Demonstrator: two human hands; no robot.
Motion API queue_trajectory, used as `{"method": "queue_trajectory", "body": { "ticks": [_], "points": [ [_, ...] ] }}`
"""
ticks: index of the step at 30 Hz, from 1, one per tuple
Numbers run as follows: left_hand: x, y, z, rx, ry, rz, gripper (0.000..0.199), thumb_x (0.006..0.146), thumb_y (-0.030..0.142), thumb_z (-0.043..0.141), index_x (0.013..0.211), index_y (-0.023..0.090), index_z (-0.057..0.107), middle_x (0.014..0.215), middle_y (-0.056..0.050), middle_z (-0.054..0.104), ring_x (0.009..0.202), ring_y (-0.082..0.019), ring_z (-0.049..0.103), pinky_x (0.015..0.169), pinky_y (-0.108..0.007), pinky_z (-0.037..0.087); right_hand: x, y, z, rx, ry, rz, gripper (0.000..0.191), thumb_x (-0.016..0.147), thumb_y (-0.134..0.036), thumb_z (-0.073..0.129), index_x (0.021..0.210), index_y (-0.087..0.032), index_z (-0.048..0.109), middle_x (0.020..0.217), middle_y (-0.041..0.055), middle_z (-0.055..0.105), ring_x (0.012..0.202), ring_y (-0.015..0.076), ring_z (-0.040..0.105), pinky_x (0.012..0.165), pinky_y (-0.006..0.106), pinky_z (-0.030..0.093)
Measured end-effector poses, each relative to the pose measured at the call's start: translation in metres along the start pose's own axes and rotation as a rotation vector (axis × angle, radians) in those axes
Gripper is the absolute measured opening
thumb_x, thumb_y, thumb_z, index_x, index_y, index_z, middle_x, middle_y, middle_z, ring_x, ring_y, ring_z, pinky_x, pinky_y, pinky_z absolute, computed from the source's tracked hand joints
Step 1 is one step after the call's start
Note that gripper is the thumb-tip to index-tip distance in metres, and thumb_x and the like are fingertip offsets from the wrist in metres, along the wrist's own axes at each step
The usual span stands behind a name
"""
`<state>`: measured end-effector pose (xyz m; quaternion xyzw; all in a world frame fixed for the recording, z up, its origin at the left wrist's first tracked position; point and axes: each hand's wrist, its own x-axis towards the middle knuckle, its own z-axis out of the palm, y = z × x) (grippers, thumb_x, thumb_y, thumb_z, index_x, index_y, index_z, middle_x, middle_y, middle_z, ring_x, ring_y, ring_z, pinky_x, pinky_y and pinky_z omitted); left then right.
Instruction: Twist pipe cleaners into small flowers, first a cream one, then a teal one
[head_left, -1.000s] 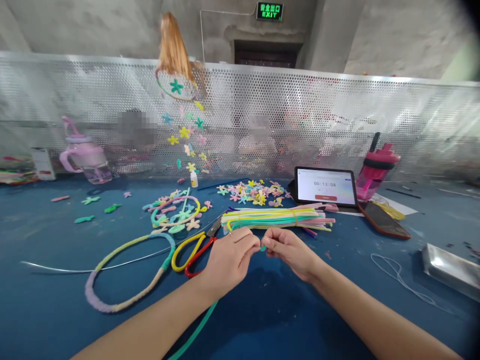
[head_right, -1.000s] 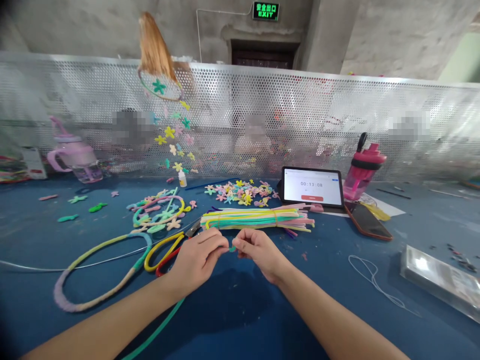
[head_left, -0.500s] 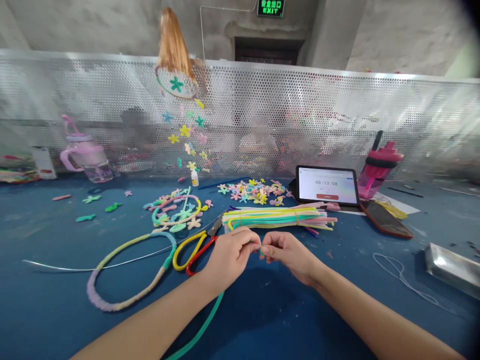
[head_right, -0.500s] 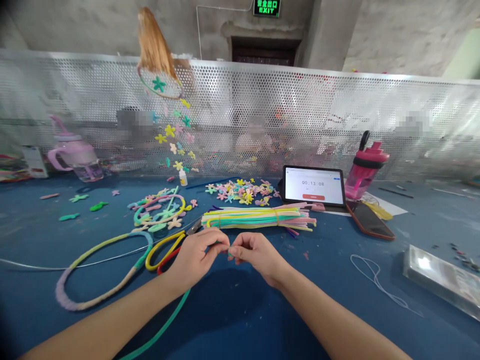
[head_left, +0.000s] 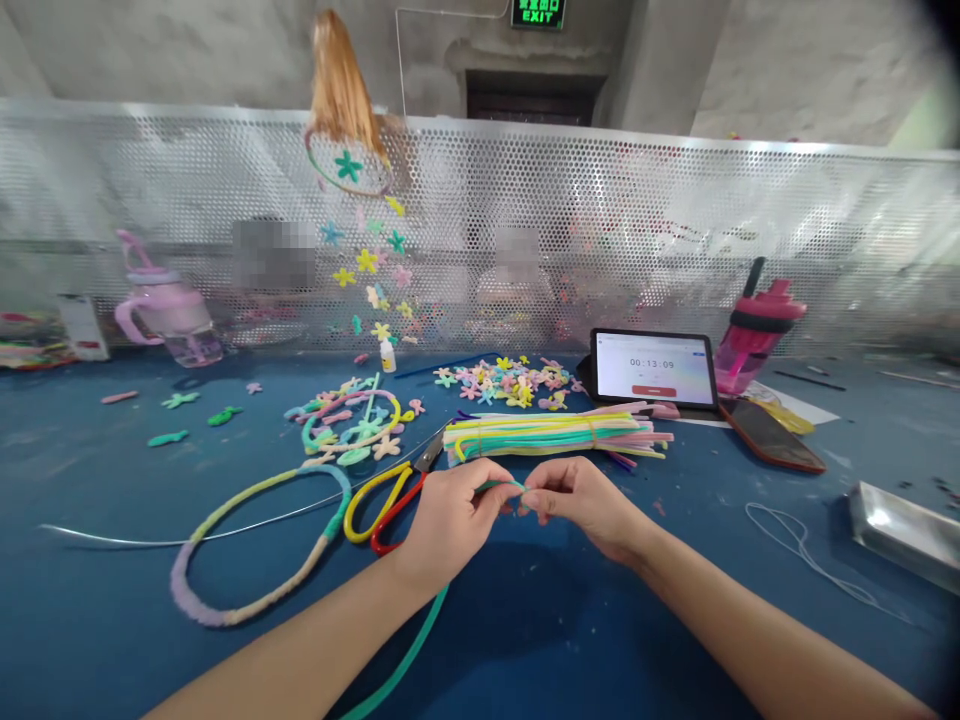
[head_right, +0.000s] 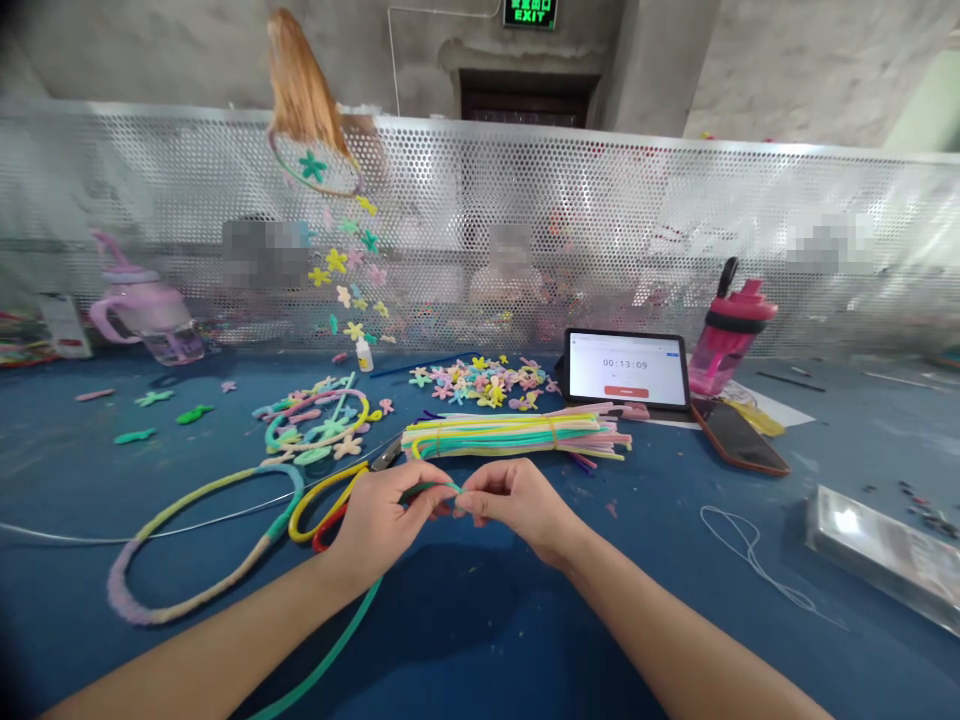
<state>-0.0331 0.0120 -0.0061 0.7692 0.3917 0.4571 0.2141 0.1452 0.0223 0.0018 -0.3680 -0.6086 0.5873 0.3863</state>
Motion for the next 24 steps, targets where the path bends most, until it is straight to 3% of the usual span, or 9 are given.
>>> {"method": "queue_trajectory", "body": {
  "ticks": [8, 18, 24],
  "points": [
    [-0.0056, 0.0043, 0.0023, 0.138, 0.039, 0.163, 0.014, 0.085, 0.018, 0.05, 0.082, 0.018, 0.063, 0.069, -0.001, 0.067, 0.06, -0.012, 0.062, 0.057, -0.02, 0.045, -0.0007, 0.0025, 0.0026, -0.033, 0.08, -0.118, 0.022, 0.067, -0.035, 0.073, 0.069, -0.014, 0.065, 0.063, 0.0009, 0.062, 0.053, 0.0095, 0.049, 0.054, 0.022, 0.04],
    [-0.0072, 0.0044, 0.0039, 0.068, 0.043, 0.14, 0.015, 0.087, 0.017, 0.049, 0.087, 0.017, 0.065, 0.071, -0.001, 0.07, 0.063, -0.013, 0.066, 0.06, -0.019, 0.049, -0.0039, 0.0032, 0.0073, -0.085, 0.074, -0.163, 0.021, 0.07, -0.036, 0.07, 0.071, -0.015, 0.064, 0.062, 0.0008, 0.06, 0.054, 0.011, 0.05, 0.053, 0.024, 0.039],
    [-0.0095, 0.0051, 0.005, -0.097, -0.059, 0.106, 0.028, 0.089, 0.017, 0.044, 0.114, 0.016, 0.056, 0.091, -0.007, 0.07, 0.074, -0.015, 0.068, 0.069, -0.023, 0.055, -0.0037, -0.0004, 0.003, -0.062, 0.139, -0.209, 0.021, 0.072, -0.034, 0.068, 0.07, -0.015, 0.062, 0.06, -0.001, 0.056, 0.053, 0.0099, 0.048, 0.054, 0.023, 0.039]
  ]
}}
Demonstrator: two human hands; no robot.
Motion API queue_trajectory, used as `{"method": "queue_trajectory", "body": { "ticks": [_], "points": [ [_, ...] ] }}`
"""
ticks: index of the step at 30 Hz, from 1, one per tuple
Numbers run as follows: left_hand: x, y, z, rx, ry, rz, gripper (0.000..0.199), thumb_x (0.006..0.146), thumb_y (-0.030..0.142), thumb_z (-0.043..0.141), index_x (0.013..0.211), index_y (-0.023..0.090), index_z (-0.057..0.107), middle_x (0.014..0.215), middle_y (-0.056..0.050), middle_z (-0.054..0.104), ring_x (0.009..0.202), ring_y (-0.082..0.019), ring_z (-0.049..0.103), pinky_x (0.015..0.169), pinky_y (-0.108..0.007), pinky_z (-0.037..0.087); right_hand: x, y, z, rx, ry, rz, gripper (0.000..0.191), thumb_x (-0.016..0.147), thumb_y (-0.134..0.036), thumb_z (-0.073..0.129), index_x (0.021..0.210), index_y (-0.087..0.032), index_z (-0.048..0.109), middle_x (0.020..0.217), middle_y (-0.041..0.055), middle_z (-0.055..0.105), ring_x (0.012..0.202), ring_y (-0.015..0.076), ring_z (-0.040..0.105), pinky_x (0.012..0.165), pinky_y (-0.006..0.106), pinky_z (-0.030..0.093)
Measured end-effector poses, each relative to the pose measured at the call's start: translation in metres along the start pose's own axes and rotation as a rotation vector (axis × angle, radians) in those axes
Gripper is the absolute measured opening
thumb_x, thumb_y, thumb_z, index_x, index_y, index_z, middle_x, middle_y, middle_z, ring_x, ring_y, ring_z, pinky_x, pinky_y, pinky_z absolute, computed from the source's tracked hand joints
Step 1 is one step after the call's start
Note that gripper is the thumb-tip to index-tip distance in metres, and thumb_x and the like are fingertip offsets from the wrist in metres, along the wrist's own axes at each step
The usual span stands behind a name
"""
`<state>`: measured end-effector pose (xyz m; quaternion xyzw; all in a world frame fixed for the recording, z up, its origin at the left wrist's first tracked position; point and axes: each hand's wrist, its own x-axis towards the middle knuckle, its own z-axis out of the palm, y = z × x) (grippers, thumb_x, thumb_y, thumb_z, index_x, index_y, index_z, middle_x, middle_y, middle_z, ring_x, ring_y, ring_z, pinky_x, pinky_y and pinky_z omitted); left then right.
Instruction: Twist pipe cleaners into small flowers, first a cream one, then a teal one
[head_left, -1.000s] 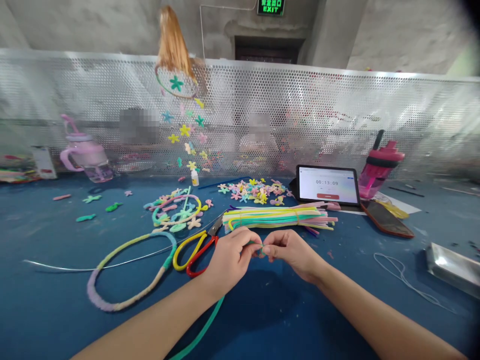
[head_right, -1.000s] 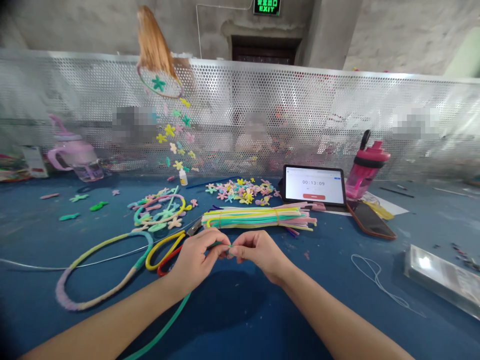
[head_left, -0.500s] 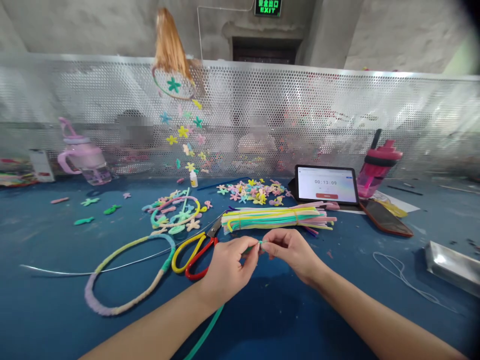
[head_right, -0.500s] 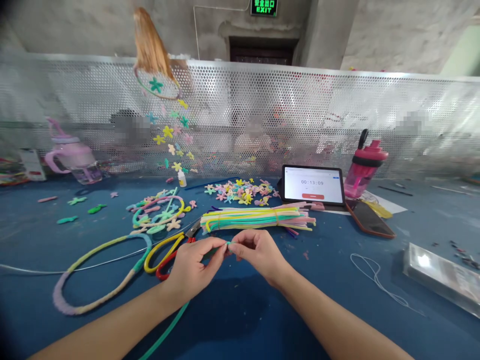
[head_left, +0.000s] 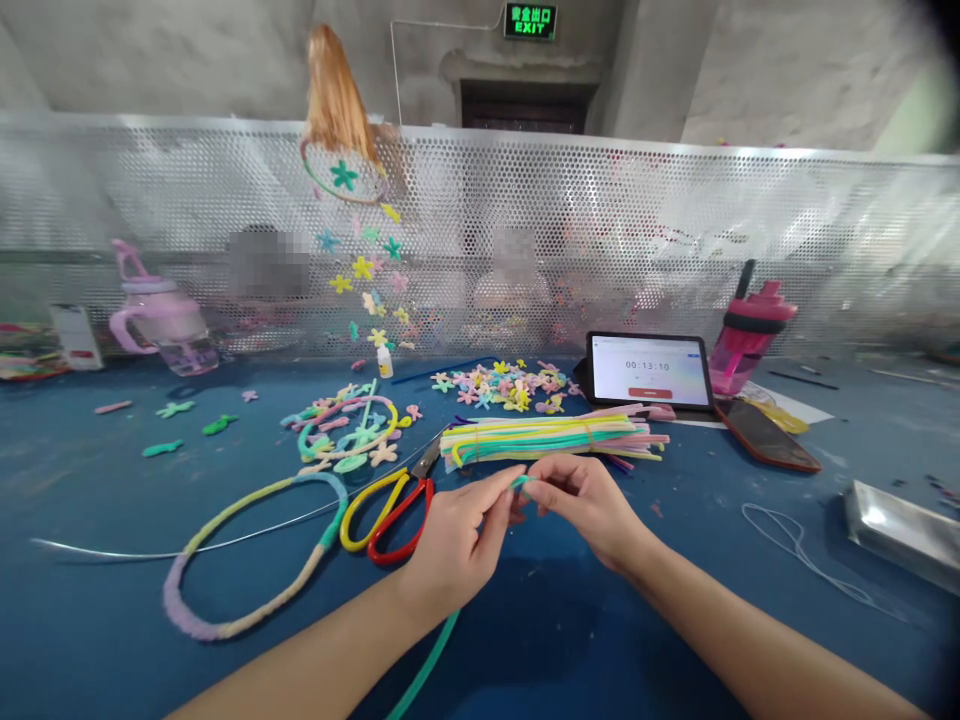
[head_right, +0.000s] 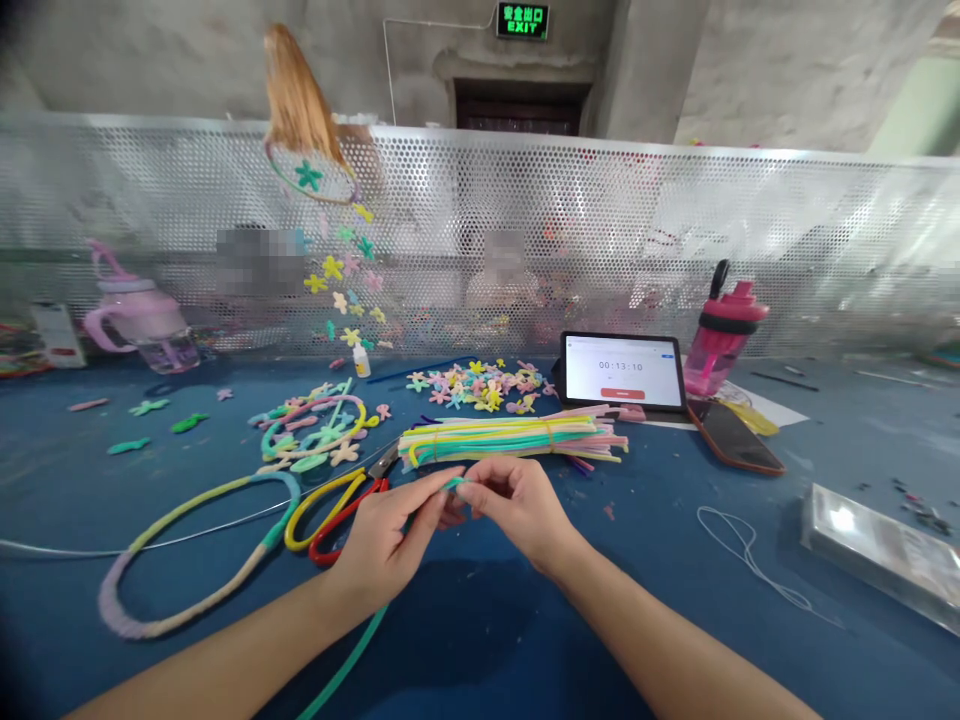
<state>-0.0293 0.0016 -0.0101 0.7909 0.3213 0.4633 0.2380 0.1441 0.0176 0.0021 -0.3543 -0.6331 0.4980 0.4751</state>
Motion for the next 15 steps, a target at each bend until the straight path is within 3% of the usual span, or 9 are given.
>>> {"method": "queue_trajectory", "body": {
  "ticks": [4, 8, 15],
  "points": [
    [-0.001, 0.0008, 0.0001, -0.087, 0.003, -0.099, 0.023, 0.09, 0.02, 0.043, 0.112, 0.016, 0.051, 0.089, -0.007, 0.069, 0.077, -0.016, 0.067, 0.069, -0.023, 0.055, 0.0011, -0.0021, -0.0008, 0.004, 0.047, -0.009, 0.022, 0.071, -0.035, 0.069, 0.067, -0.015, 0.061, 0.059, -0.001, 0.056, 0.053, 0.01, 0.048, 0.053, 0.023, 0.039],
    [-0.0012, 0.0027, -0.0007, -0.069, -0.027, -0.069, 0.014, 0.091, 0.019, 0.042, 0.097, 0.018, 0.054, 0.085, -0.005, 0.067, 0.075, -0.014, 0.066, 0.069, -0.022, 0.053, 0.0005, -0.0014, 0.0019, 0.022, 0.062, -0.002, 0.023, 0.071, -0.036, 0.07, 0.067, -0.015, 0.061, 0.061, -0.0003, 0.058, 0.053, 0.0104, 0.049, 0.054, 0.024, 0.04],
    [-0.0022, 0.0031, 0.0, 0.016, -0.057, 0.001, 0.014, 0.09, 0.016, 0.041, 0.095, 0.02, 0.054, 0.079, -0.003, 0.065, 0.07, -0.013, 0.064, 0.064, -0.02, 0.049, -0.0009, -0.0015, 0.0051, 0.033, 0.064, 0.005, 0.023, 0.07, -0.036, 0.07, 0.068, -0.016, 0.06, 0.061, -0.0008, 0.056, 0.054, 0.0101, 0.047, 0.053, 0.024, 0.039]
  ]
}}
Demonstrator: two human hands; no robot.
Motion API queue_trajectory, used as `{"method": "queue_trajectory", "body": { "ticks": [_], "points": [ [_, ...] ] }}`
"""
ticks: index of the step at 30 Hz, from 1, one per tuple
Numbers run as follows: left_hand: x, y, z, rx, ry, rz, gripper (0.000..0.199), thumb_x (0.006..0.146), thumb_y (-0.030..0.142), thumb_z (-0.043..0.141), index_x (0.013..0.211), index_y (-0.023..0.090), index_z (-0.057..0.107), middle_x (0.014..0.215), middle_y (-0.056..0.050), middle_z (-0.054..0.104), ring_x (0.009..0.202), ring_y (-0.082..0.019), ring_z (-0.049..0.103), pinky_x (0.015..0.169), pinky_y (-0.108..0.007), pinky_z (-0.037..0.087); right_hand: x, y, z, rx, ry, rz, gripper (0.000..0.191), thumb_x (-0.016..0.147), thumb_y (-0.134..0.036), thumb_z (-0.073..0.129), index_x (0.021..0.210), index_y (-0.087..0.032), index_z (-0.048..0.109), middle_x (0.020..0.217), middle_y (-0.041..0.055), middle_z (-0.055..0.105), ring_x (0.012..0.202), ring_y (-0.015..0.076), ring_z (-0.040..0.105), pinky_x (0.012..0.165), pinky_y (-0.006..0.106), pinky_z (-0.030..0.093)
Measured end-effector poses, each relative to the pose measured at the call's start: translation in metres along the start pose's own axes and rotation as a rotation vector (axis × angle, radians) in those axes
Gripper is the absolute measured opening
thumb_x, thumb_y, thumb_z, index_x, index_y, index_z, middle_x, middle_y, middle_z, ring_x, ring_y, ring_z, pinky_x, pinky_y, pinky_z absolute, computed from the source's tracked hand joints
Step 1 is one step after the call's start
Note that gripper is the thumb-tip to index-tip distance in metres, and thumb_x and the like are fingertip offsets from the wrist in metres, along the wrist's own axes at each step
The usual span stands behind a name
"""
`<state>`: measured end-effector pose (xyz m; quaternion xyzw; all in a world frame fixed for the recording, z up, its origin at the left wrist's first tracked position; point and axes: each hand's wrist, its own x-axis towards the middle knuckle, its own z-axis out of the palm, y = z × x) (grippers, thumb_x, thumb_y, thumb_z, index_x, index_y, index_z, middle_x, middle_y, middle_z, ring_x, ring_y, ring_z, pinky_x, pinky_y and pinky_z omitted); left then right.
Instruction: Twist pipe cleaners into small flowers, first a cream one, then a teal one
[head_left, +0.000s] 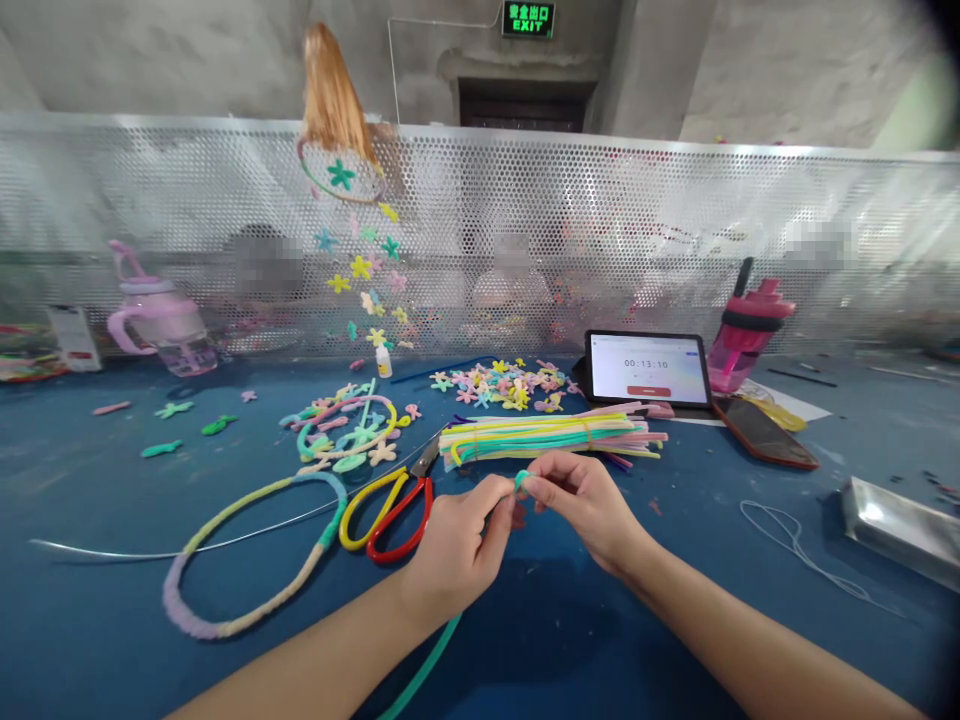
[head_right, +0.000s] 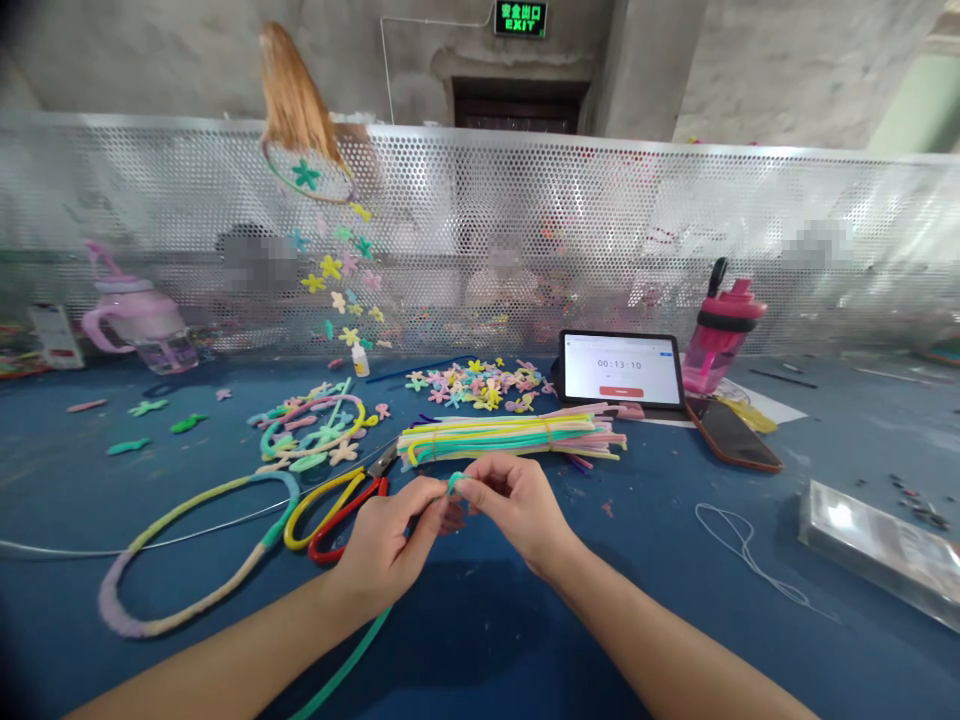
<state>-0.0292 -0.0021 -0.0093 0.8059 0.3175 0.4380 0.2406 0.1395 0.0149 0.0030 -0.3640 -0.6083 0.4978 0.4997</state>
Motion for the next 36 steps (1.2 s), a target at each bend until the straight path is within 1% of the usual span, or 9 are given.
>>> {"method": "queue_trajectory", "body": {
  "ticks": [7, 12, 14, 17, 19, 22, 30, 36],
  "points": [
    [0.0, 0.001, 0.001, 0.027, -0.034, 0.024, 0.016, 0.09, 0.014, 0.039, 0.096, 0.019, 0.053, 0.079, -0.003, 0.065, 0.071, -0.013, 0.064, 0.064, -0.02, 0.049, -0.001, 0.002, 0.0, -0.03, 0.008, -0.014, 0.024, 0.068, -0.037, 0.071, 0.068, -0.016, 0.06, 0.061, -0.0012, 0.056, 0.055, 0.0109, 0.048, 0.054, 0.024, 0.039],
    [0.001, -0.001, 0.001, 0.039, -0.056, -0.005, 0.015, 0.09, 0.015, 0.037, 0.091, 0.019, 0.052, 0.076, -0.003, 0.064, 0.069, -0.013, 0.064, 0.064, -0.02, 0.049, -0.001, 0.004, 0.002, 0.03, 0.04, -0.006, 0.021, 0.065, -0.034, 0.074, 0.066, -0.016, 0.062, 0.061, -0.0007, 0.058, 0.056, 0.0114, 0.05, 0.055, 0.025, 0.041],
    [0.001, -0.002, 0.001, 0.048, -0.054, -0.016, 0.014, 0.09, 0.016, 0.038, 0.09, 0.019, 0.052, 0.076, -0.003, 0.063, 0.069, -0.013, 0.064, 0.063, -0.02, 0.049, -0.001, 0.006, 0.004, 0.066, 0.073, 0.005, 0.019, 0.063, -0.031, 0.076, 0.064, -0.017, 0.063, 0.061, -0.0007, 0.059, 0.057, 0.0119, 0.051, 0.057, 0.026, 0.042],
    [0.001, -0.004, 0.002, 0.056, -0.051, -0.037, 0.012, 0.09, 0.017, 0.039, 0.089, 0.019, 0.05, 0.075, -0.003, 0.063, 0.068, -0.013, 0.064, 0.062, -0.02, 0.049, -0.001, 0.009, 0.006, 0.119, 0.162, 0.008, 0.018, 0.058, -0.029, 0.079, 0.062, -0.017, 0.065, 0.063, -0.0007, 0.062, 0.059, 0.0129, 0.054, 0.059, 0.027, 0.044],
    [0.0, -0.004, 0.002, 0.06, -0.054, -0.036, 0.012, 0.09, 0.017, 0.039, 0.089, 0.019, 0.05, 0.075, -0.002, 0.063, 0.068, -0.013, 0.064, 0.062, -0.02, 0.049, -0.001, 0.01, 0.007, 0.152, 0.184, 0.012, 0.017, 0.056, -0.027, 0.08, 0.061, -0.018, 0.067, 0.063, -0.0005, 0.064, 0.06, 0.0134, 0.055, 0.06, 0.027, 0.044],
    [0.0, -0.003, 0.002, 0.063, -0.063, -0.019, 0.013, 0.09, 0.016, 0.039, 0.089, 0.019, 0.051, 0.076, -0.002, 0.064, 0.069, -0.013, 0.064, 0.063, -0.02, 0.049, -0.002, 0.01, 0.007, 0.188, 0.146, 0.04, 0.016, 0.055, -0.027, 0.081, 0.062, -0.018, 0.069, 0.061, -0.0004, 0.064, 0.058, 0.0129, 0.053, 0.059, 0.026, 0.044],
    [-0.001, -0.002, 0.002, 0.041, -0.08, -0.003, 0.015, 0.09, 0.015, 0.038, 0.091, 0.019, 0.052, 0.076, -0.003, 0.064, 0.069, -0.013, 0.064, 0.064, -0.019, 0.049, -0.002, 0.01, 0.006, 0.254, 0.039, 0.064, 0.011, 0.063, -0.026, 0.077, 0.069, -0.019, 0.073, 0.062, -0.0001, 0.065, 0.057, 0.0106, 0.049, 0.057, 0.024, 0.041],
    [0.0, -0.002, 0.002, 0.011, -0.093, -0.006, 0.015, 0.091, 0.015, 0.038, 0.091, 0.019, 0.052, 0.075, -0.002, 0.064, 0.068, -0.012, 0.064, 0.064, -0.019, 0.049, -0.002, 0.011, 0.007, 0.263, 0.034, 0.054, 0.01, 0.064, -0.026, 0.077, 0.067, -0.018, 0.072, 0.063, 0.0001, 0.064, 0.058, 0.0112, 0.05, 0.057, 0.025, 0.041]
  ]
}}
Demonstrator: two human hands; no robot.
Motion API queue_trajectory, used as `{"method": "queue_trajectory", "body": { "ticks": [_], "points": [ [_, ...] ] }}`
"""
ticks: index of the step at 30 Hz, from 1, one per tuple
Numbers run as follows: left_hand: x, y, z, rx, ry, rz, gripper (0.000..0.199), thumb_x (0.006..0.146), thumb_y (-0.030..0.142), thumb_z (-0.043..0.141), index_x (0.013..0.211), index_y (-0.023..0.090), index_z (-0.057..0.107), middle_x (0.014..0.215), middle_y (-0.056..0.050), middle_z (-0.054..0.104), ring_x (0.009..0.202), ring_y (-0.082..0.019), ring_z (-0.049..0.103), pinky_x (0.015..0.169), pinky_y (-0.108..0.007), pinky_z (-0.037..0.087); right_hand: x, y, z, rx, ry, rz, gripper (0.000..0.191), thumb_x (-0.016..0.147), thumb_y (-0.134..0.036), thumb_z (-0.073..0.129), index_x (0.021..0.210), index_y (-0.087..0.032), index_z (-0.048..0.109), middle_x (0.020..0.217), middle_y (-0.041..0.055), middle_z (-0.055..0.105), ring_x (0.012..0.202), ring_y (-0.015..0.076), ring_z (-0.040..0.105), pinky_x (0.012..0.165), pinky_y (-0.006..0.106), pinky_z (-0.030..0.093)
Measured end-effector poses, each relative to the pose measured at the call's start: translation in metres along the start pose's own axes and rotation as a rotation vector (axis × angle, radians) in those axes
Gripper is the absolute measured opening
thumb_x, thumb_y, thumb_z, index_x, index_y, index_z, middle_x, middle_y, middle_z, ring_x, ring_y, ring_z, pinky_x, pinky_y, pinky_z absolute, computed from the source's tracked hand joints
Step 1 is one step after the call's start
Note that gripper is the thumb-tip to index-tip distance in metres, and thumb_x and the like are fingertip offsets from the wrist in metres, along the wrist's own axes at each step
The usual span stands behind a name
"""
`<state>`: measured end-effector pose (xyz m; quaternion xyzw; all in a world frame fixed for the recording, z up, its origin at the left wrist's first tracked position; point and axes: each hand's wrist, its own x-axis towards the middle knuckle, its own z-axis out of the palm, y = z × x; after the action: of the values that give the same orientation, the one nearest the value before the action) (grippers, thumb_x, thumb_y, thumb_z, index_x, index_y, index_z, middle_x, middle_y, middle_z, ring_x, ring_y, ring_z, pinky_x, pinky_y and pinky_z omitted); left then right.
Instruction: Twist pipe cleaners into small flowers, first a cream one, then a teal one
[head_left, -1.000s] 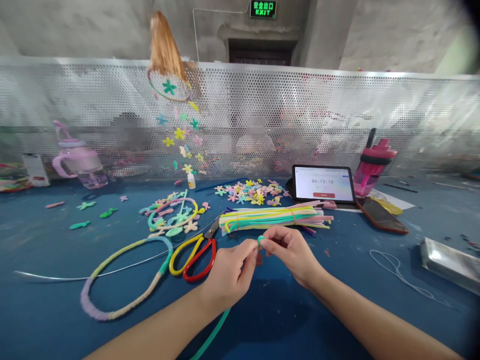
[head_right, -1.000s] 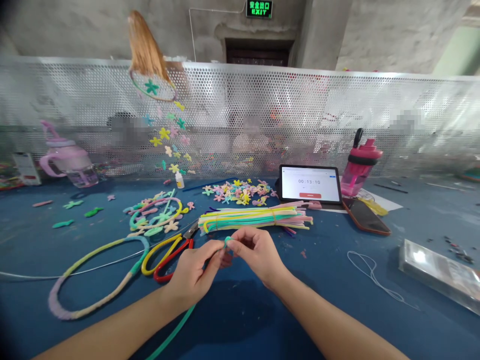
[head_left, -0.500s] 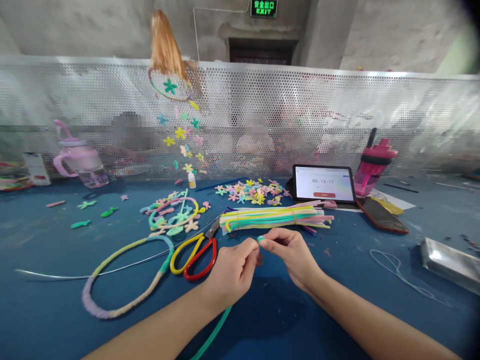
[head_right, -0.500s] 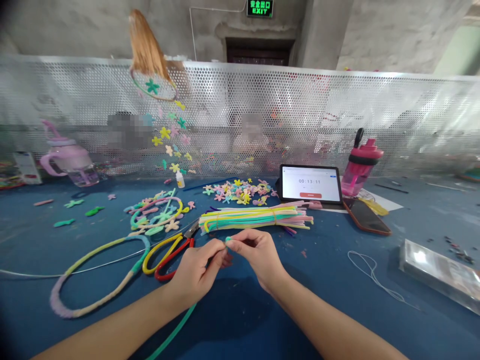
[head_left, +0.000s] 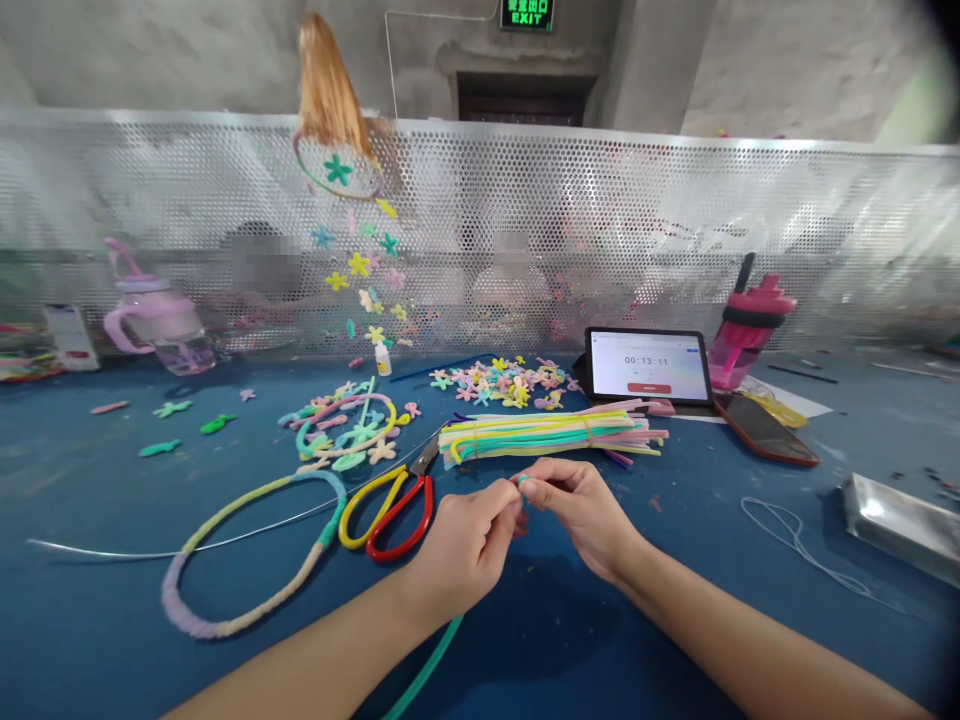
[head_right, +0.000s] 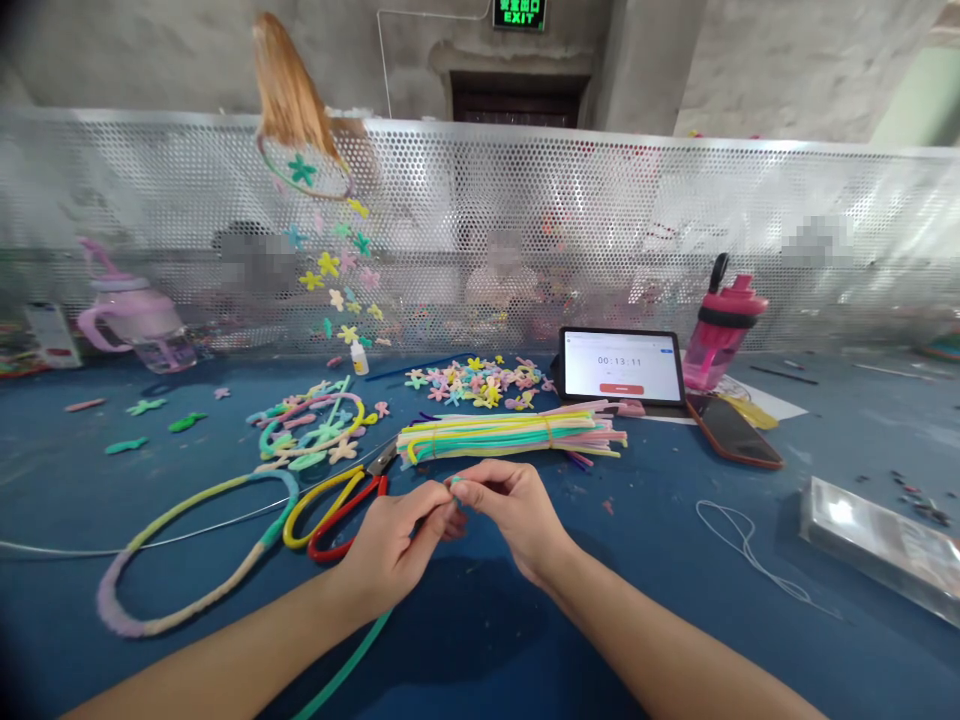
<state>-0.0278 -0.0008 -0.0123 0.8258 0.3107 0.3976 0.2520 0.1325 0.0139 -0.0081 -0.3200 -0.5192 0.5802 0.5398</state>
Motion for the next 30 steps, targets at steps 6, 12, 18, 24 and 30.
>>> {"method": "queue_trajectory", "body": {
  "ticks": [6, 12, 18, 24, 30],
  "points": [
    [-0.001, 0.0, 0.001, -0.013, -0.002, -0.005, 0.014, 0.091, 0.016, 0.039, 0.089, 0.018, 0.053, 0.074, -0.002, 0.064, 0.067, -0.012, 0.064, 0.063, -0.018, 0.049, -0.002, 0.001, 0.001, 0.047, -0.045, -0.026, 0.011, 0.068, -0.024, 0.074, 0.063, -0.017, 0.068, 0.059, -0.001, 0.059, 0.056, 0.0112, 0.049, 0.055, 0.026, 0.041],
    [-0.001, 0.001, 0.002, -0.025, -0.002, -0.014, 0.014, 0.091, 0.018, 0.039, 0.091, 0.018, 0.053, 0.074, -0.002, 0.064, 0.067, -0.012, 0.064, 0.064, -0.018, 0.049, -0.003, 0.001, 0.0, 0.046, -0.061, -0.03, 0.01, 0.071, -0.025, 0.072, 0.067, -0.016, 0.069, 0.061, -0.0005, 0.06, 0.057, 0.0113, 0.049, 0.054, 0.025, 0.041],
    [0.003, 0.001, -0.002, 0.047, 0.079, -0.073, 0.012, 0.09, 0.021, 0.043, 0.087, 0.018, 0.054, 0.07, 0.0, 0.063, 0.061, -0.011, 0.062, 0.058, -0.018, 0.048, 0.002, -0.002, -0.004, -0.135, 0.046, -0.072, 0.017, 0.072, -0.03, 0.071, 0.068, -0.015, 0.066, 0.061, -0.0018, 0.053, 0.055, 0.008, 0.038, 0.052, 0.022, 0.031],
    [0.006, -0.005, -0.008, 0.318, 0.155, 0.056, 0.015, 0.088, 0.015, 0.043, 0.089, 0.019, 0.057, 0.073, -0.002, 0.061, 0.066, -0.013, 0.059, 0.062, -0.022, 0.045, 0.002, -0.004, -0.005, -0.225, 0.019, -0.021, 0.026, 0.075, -0.038, 0.066, 0.065, -0.015, 0.057, 0.056, -0.0043, 0.042, 0.051, 0.0075, 0.03, 0.047, 0.023, 0.022],
    [0.005, -0.009, -0.009, 0.365, 0.153, 0.077, 0.021, 0.088, 0.011, 0.039, 0.091, 0.02, 0.058, 0.079, -0.002, 0.061, 0.067, -0.012, 0.059, 0.06, -0.019, 0.045, 0.004, -0.005, -0.006, -0.305, -0.054, 0.013, 0.03, 0.075, -0.042, 0.064, 0.068, -0.014, 0.056, 0.057, -0.0039, 0.042, 0.051, 0.0083, 0.033, 0.048, 0.022, 0.026]
  ]
}}
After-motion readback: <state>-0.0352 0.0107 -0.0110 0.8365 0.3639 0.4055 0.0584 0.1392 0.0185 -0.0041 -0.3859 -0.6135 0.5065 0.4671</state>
